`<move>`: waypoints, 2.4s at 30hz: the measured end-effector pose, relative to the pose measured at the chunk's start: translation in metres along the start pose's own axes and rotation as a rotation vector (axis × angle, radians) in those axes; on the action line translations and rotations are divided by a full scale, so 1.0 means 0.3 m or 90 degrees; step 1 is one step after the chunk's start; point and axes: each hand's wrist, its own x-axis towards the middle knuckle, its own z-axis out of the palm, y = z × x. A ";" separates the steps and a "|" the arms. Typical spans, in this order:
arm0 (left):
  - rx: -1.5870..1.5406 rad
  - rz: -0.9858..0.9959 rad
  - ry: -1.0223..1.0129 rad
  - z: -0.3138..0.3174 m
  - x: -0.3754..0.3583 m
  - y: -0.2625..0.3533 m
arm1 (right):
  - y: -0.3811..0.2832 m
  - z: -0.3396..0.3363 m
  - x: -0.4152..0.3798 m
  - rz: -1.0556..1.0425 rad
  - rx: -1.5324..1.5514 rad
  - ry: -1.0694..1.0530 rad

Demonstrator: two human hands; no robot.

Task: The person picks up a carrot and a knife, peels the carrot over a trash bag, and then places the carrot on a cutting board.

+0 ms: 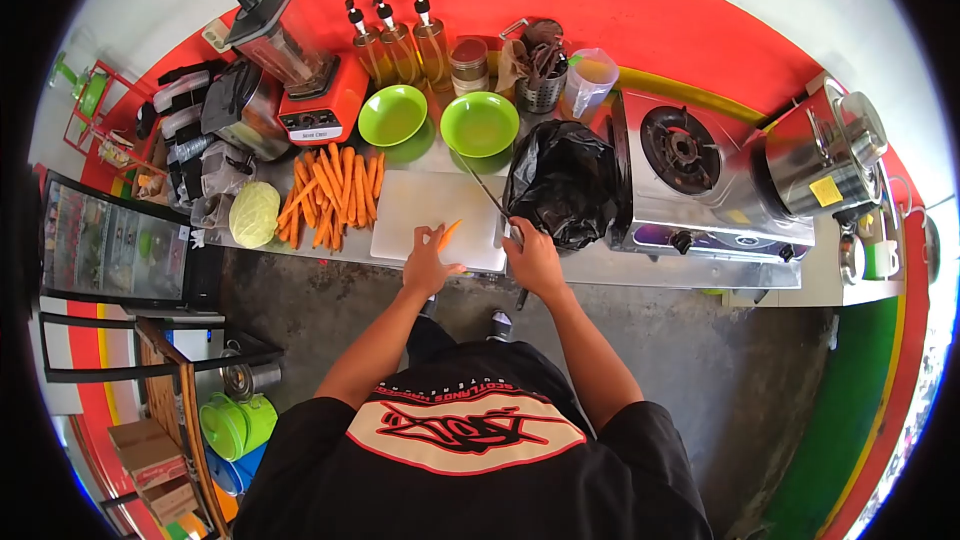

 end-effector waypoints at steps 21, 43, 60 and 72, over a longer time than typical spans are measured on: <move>-0.759 0.184 -0.171 -0.448 -0.154 0.316 | -0.349 -0.205 -0.047 -0.244 0.223 0.019; -0.600 0.304 -0.006 -0.440 -0.205 0.340 | -0.437 -0.261 -0.095 -0.337 0.107 0.006; -0.569 0.332 0.014 -0.451 -0.217 0.341 | -0.380 -0.247 -0.092 -0.336 0.193 -0.030; -0.475 0.411 0.070 -0.435 -0.197 0.357 | -0.361 -0.208 -0.106 -0.234 0.280 -0.006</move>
